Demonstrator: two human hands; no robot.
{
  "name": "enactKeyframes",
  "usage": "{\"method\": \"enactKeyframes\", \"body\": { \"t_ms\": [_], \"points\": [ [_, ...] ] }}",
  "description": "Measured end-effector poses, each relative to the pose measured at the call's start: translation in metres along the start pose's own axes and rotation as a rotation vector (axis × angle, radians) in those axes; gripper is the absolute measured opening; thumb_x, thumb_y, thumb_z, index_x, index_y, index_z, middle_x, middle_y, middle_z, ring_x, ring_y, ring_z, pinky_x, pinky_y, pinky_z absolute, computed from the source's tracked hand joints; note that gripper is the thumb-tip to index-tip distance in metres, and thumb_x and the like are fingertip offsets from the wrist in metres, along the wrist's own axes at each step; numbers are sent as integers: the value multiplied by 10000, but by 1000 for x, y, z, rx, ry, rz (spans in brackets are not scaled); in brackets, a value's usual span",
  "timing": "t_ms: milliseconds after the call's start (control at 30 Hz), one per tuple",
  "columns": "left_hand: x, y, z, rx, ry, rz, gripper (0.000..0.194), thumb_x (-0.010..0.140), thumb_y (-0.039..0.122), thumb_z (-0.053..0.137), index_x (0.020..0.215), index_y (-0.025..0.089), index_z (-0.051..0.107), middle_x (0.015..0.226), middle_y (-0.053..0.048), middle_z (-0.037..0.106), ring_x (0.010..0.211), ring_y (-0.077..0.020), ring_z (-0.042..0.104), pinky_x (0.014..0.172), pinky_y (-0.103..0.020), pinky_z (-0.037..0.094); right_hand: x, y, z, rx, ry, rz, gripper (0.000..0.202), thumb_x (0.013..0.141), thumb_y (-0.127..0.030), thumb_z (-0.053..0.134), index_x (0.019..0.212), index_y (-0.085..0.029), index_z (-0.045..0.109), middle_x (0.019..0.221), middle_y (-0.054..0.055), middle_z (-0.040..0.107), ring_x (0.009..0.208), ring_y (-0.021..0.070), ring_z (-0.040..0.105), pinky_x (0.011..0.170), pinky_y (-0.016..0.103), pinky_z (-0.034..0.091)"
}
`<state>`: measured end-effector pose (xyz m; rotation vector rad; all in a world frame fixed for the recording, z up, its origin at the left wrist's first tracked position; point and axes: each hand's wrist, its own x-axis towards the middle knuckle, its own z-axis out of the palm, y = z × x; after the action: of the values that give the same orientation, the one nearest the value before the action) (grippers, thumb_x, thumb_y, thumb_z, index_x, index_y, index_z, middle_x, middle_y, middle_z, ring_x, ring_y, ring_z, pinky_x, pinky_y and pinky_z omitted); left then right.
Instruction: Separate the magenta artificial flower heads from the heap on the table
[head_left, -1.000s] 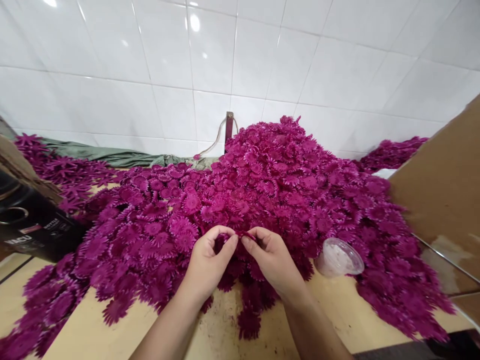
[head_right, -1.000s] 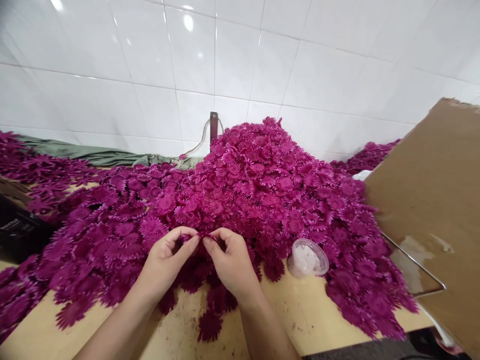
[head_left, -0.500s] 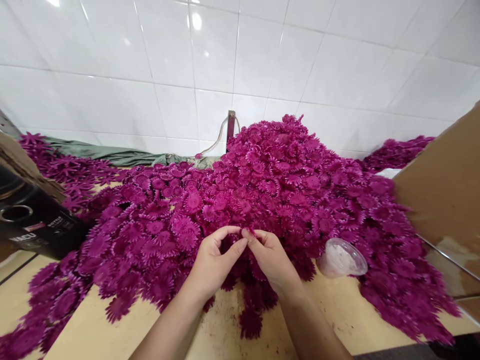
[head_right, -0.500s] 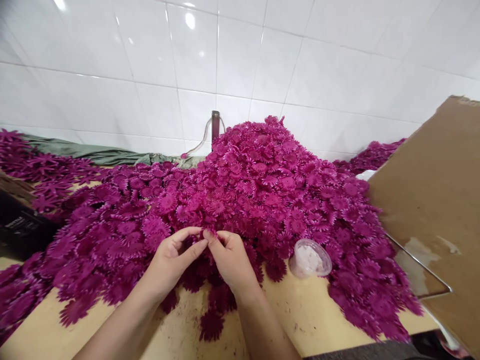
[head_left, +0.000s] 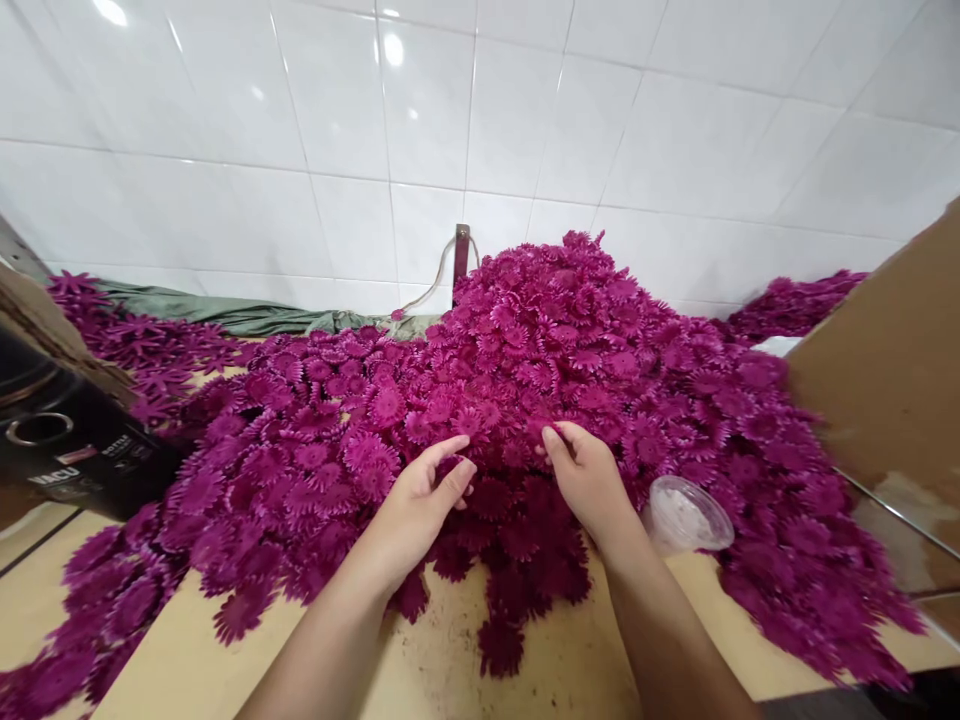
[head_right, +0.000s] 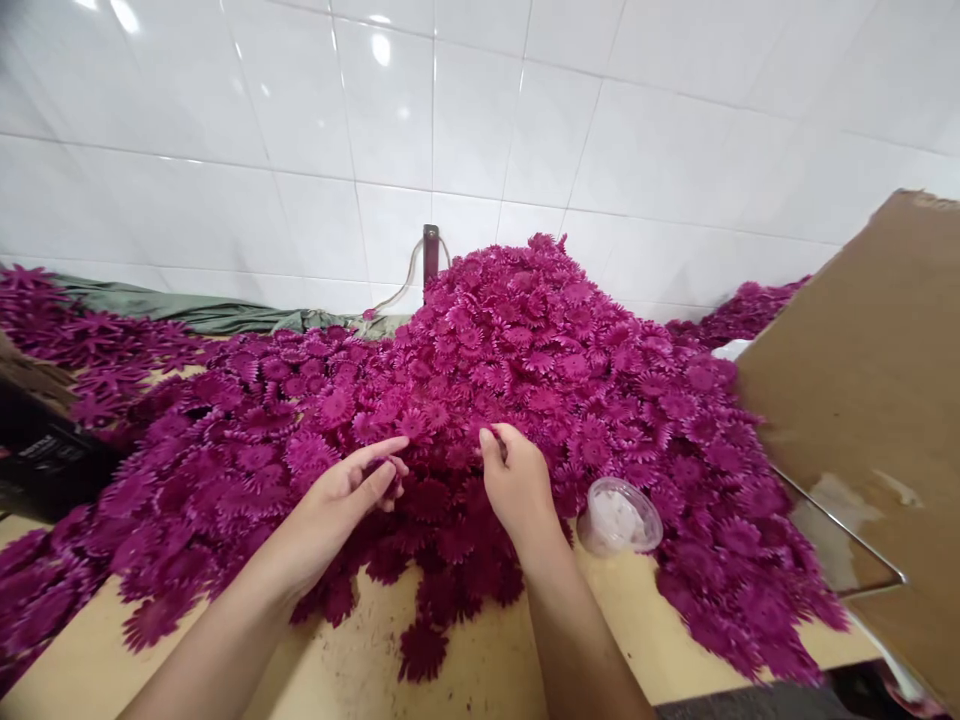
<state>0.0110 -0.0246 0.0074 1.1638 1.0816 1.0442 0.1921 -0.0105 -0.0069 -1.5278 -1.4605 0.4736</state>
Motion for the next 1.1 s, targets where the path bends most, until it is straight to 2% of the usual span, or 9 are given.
{"method": "enactKeyframes", "body": {
  "t_ms": [100, 167, 333, 500, 567, 700, 833, 967, 1100],
  "points": [
    [0, -3, 1, -12, -16, -2, 308, 638, 315, 615, 895, 146, 642, 664, 5, 594, 615, -113, 516, 583, -232, 402, 1, 3, 1, -265, 206, -118, 400, 756, -388, 448, 1031, -114, 546, 941, 156, 578, 909, 282, 528, 818, 471, 406],
    [2, -6, 2, -4, 17, -3, 220, 627, 308, 606, 769, 145, 647, 585, 17, 578, 543, -98, 492, 519, -214, 370, -3, 0, 3, -354, 270, -197, 469, 764, -403, 457, 1116, -97, 506, 1051, 189, 527, 1022, 311, 469, 862, 511, 379],
    [7, -15, 9, 17, 52, 12, 209, 589, 346, 627, 543, 156, 551, 444, 58, 483, 425, -66, 395, 428, -195, 286, -21, -19, 13, -315, 201, -299, 436, 803, -387, 462, 1150, -126, 496, 1184, 187, 455, 1123, 297, 402, 907, 499, 368],
    [18, -19, 11, -112, 54, -61, 380, 569, 488, 629, 488, 173, 433, 362, 94, 364, 350, -35, 262, 376, -183, 196, -28, -33, 28, -22, -192, -218, 309, 810, -344, 479, 1057, -175, 556, 998, 110, 606, 960, 230, 548, 852, 421, 435],
    [21, -17, 11, -181, 61, -77, 425, 539, 535, 636, 493, 178, 409, 359, 112, 314, 343, -26, 217, 368, -179, 170, -28, -36, 32, 71, -269, -173, 294, 799, -331, 496, 1033, -166, 567, 973, 103, 624, 923, 216, 572, 832, 393, 449],
    [21, -14, 13, -159, 57, -59, 473, 506, 568, 657, 485, 178, 389, 379, 112, 299, 357, -27, 224, 369, -176, 169, -25, -42, 33, 225, -311, -116, 240, 760, -263, 536, 973, -165, 587, 945, 76, 645, 853, 182, 597, 788, 339, 470],
    [14, -14, 15, -112, 16, -30, 473, 626, 618, 537, 517, 166, 449, 441, 69, 401, 418, -60, 352, 422, -188, 284, -22, -41, 30, 360, -312, -26, 164, 742, -214, 528, 880, -175, 607, 792, 30, 656, 704, 148, 606, 672, 287, 489],
    [8, -14, 13, -79, -104, 50, 326, 651, 480, 613, 667, 156, 576, 599, 30, 540, 571, -93, 468, 569, -209, 384, -20, -36, 29, 437, -212, 39, 108, 704, -184, 533, 774, -181, 616, 710, 4, 638, 665, 136, 587, 638, 266, 475],
    [8, -13, 11, -76, -122, 64, 240, 654, 392, 633, 679, 155, 606, 579, 40, 535, 546, -84, 454, 563, -205, 383, -20, -38, 31, 623, -257, 156, 68, 667, -212, 564, 714, -187, 607, 576, -33, 592, 521, 111, 532, 530, 247, 453]
  ]
}}
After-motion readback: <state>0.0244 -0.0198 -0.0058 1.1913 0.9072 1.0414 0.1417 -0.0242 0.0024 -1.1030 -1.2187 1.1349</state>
